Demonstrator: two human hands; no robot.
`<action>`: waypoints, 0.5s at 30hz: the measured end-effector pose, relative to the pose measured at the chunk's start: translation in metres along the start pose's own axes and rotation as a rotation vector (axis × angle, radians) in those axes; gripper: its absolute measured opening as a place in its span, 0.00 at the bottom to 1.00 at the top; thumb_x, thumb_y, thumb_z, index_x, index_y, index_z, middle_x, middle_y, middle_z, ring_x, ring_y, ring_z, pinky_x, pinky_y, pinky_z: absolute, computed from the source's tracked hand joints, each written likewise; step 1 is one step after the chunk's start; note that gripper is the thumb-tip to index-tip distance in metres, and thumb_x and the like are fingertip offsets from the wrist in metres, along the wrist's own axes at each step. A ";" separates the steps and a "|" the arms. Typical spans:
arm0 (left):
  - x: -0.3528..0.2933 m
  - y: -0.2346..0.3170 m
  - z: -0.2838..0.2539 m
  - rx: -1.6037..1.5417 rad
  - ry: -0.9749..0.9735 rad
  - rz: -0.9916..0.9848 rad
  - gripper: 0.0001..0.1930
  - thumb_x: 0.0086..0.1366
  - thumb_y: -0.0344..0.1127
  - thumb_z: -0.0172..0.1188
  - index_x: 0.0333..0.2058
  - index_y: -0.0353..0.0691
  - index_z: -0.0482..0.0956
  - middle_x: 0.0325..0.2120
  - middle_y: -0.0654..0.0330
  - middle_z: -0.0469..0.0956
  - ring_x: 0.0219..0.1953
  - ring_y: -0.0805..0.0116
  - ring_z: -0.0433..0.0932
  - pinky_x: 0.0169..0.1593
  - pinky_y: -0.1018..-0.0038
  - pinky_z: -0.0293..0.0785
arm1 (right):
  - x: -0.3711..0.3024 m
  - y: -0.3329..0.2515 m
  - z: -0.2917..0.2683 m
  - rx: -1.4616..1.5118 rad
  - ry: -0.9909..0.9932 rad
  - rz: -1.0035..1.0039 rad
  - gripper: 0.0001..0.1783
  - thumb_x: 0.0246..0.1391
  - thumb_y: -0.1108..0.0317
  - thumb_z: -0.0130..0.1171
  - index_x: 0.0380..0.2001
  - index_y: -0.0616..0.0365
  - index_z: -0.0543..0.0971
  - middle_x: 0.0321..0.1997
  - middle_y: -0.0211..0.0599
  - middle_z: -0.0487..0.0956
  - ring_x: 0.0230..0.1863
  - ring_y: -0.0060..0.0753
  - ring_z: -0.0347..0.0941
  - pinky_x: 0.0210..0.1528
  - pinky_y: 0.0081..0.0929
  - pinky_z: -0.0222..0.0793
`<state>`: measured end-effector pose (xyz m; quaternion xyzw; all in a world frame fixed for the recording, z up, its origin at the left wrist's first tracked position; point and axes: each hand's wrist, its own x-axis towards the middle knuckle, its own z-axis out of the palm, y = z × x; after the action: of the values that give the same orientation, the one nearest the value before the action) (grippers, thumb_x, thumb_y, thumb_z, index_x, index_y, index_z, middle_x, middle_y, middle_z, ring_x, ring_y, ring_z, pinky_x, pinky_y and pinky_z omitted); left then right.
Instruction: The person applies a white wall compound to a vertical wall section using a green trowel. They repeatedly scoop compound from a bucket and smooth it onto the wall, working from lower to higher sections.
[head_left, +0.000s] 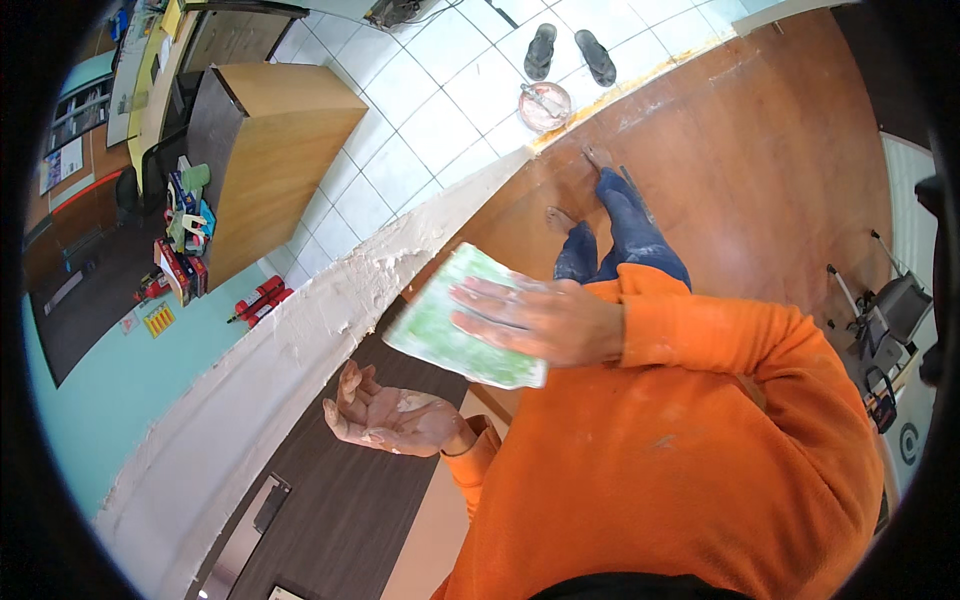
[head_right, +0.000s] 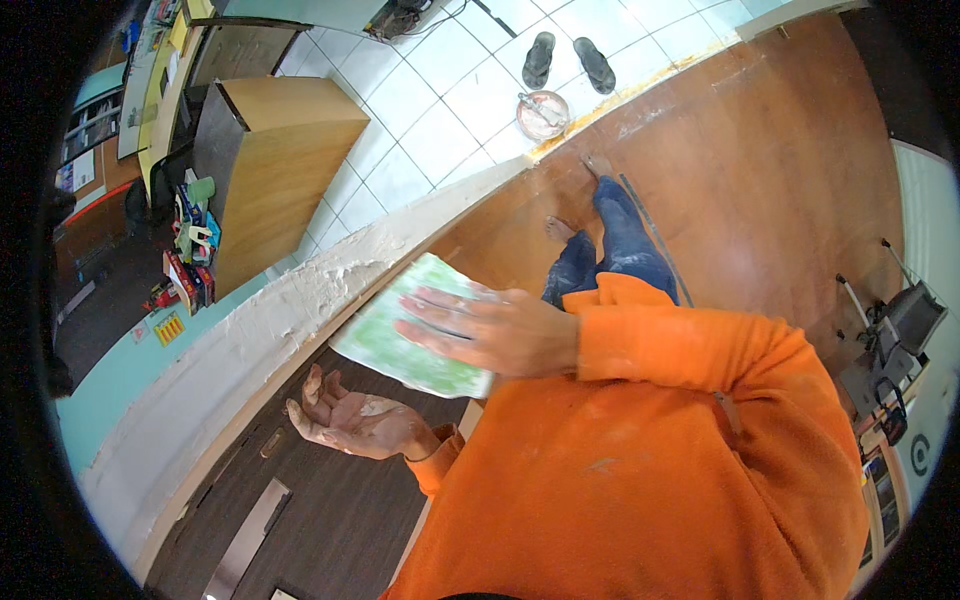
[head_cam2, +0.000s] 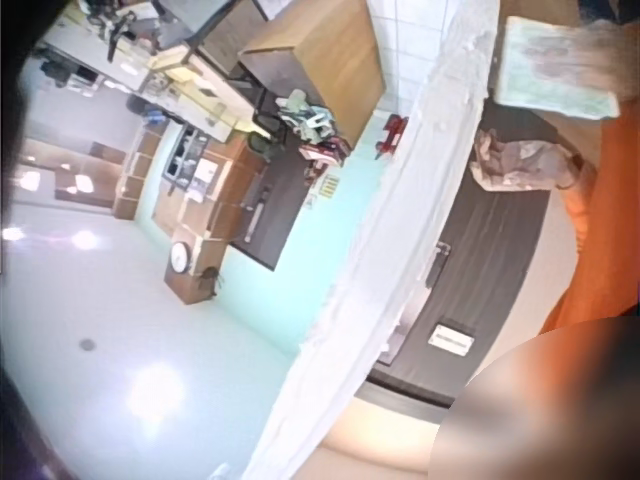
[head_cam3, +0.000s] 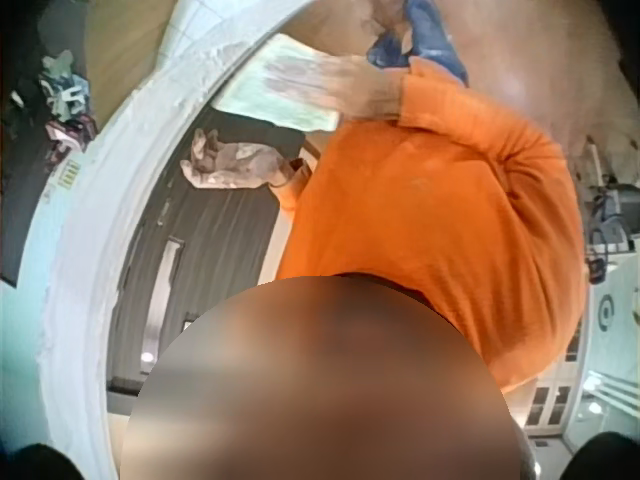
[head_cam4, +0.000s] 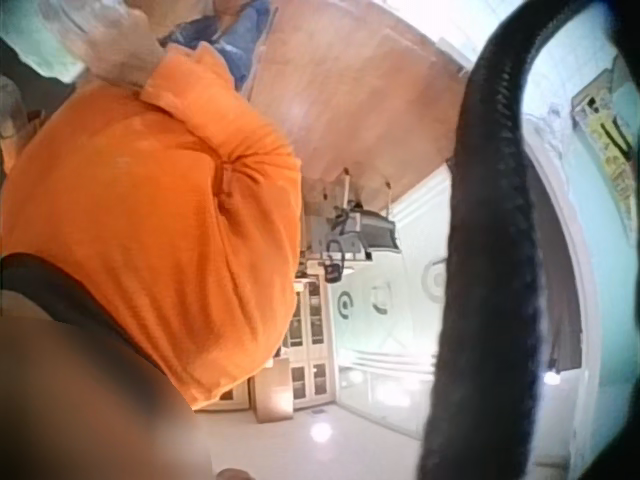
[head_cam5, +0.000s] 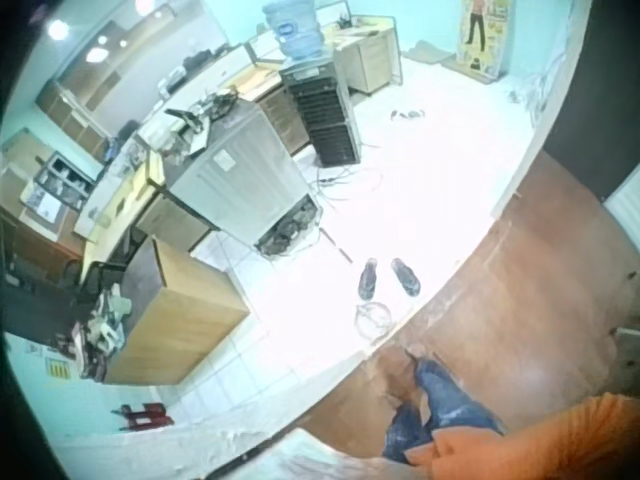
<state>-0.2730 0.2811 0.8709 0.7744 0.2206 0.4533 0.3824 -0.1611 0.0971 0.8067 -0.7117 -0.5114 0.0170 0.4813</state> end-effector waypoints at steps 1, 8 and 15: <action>0.000 -0.001 0.000 0.010 -0.014 0.031 0.30 0.77 0.54 0.39 0.65 0.35 0.63 0.50 0.48 0.77 0.57 0.55 0.75 0.54 0.64 0.71 | -0.004 0.003 -0.008 0.007 0.018 -0.019 0.34 0.60 0.65 0.57 0.69 0.62 0.69 0.75 0.56 0.66 0.71 0.42 0.70 0.62 0.34 0.75; -0.006 -0.009 -0.003 0.028 0.008 -0.071 0.29 0.78 0.55 0.37 0.64 0.38 0.63 0.49 0.51 0.78 0.56 0.58 0.76 0.54 0.64 0.71 | 0.050 0.070 -0.058 0.644 -0.242 0.601 0.21 0.64 0.70 0.55 0.57 0.72 0.72 0.41 0.51 0.82 0.34 0.34 0.75 0.40 0.32 0.75; -0.031 -0.030 -0.005 0.024 0.035 -0.065 0.31 0.78 0.58 0.39 0.63 0.36 0.65 0.49 0.48 0.78 0.54 0.59 0.76 0.53 0.65 0.70 | 0.109 0.049 -0.080 0.990 -0.176 0.674 0.14 0.55 0.69 0.54 0.37 0.72 0.76 0.28 0.38 0.78 0.31 0.26 0.73 0.34 0.32 0.71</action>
<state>-0.2923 0.2800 0.8326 0.7631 0.2578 0.4515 0.3839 -0.0330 0.1243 0.8664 -0.5220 -0.2272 0.4632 0.6792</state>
